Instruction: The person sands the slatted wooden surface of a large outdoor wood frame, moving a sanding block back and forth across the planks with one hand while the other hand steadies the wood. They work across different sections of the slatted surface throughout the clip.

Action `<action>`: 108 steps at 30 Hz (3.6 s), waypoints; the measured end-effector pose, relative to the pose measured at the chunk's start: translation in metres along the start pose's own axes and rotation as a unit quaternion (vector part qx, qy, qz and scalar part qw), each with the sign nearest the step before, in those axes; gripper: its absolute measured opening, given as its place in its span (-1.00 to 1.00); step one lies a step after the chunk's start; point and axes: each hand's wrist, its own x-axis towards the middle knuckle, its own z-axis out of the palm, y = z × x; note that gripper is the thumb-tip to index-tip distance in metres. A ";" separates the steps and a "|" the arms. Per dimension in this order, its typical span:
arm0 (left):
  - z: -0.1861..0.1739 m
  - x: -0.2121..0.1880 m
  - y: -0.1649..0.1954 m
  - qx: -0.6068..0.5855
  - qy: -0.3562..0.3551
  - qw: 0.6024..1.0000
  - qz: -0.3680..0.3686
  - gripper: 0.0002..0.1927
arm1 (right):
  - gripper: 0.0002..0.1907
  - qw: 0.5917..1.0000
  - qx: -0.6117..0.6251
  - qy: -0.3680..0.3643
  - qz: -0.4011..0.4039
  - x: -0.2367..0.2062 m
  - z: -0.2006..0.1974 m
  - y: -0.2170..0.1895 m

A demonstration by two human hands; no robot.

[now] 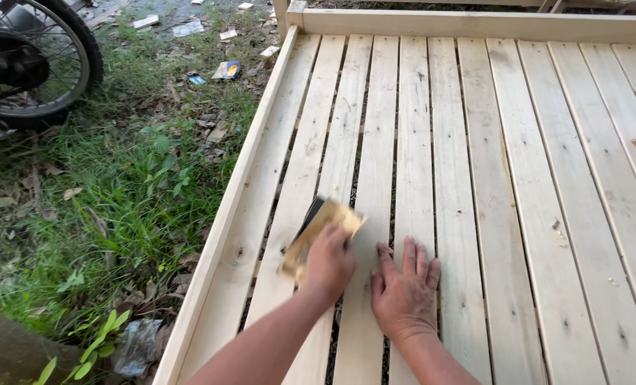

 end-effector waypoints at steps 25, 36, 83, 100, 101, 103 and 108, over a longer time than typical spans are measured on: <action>0.032 0.067 -0.008 0.042 0.042 0.997 0.045 -0.90 | -0.40 1.000 0.020 -0.008 0.001 0.000 -0.002 0.001; -0.019 -0.018 -0.018 0.033 -0.124 0.991 0.041 -0.85 | -0.38 1.000 0.007 -0.015 0.001 0.001 -0.005 -0.001; 0.074 0.026 0.064 0.039 0.013 0.999 -0.031 -0.82 | -0.41 0.994 0.049 0.097 0.007 -0.041 -0.001 0.102; 0.079 0.029 0.042 0.084 0.005 0.996 0.017 -0.89 | -0.36 0.997 0.035 0.065 0.010 -0.039 -0.011 0.090; 0.075 0.023 0.047 0.086 0.005 0.996 0.007 -0.89 | -0.36 0.998 0.038 0.057 0.013 -0.038 -0.013 0.090; 0.057 -0.016 0.057 0.087 -0.058 0.994 -0.030 -0.89 | -0.35 0.998 0.045 0.043 0.017 -0.038 -0.015 0.090; 0.020 -0.104 0.064 0.050 -0.105 0.993 -0.020 -0.83 | -0.35 0.998 0.036 0.042 0.016 -0.038 -0.013 0.091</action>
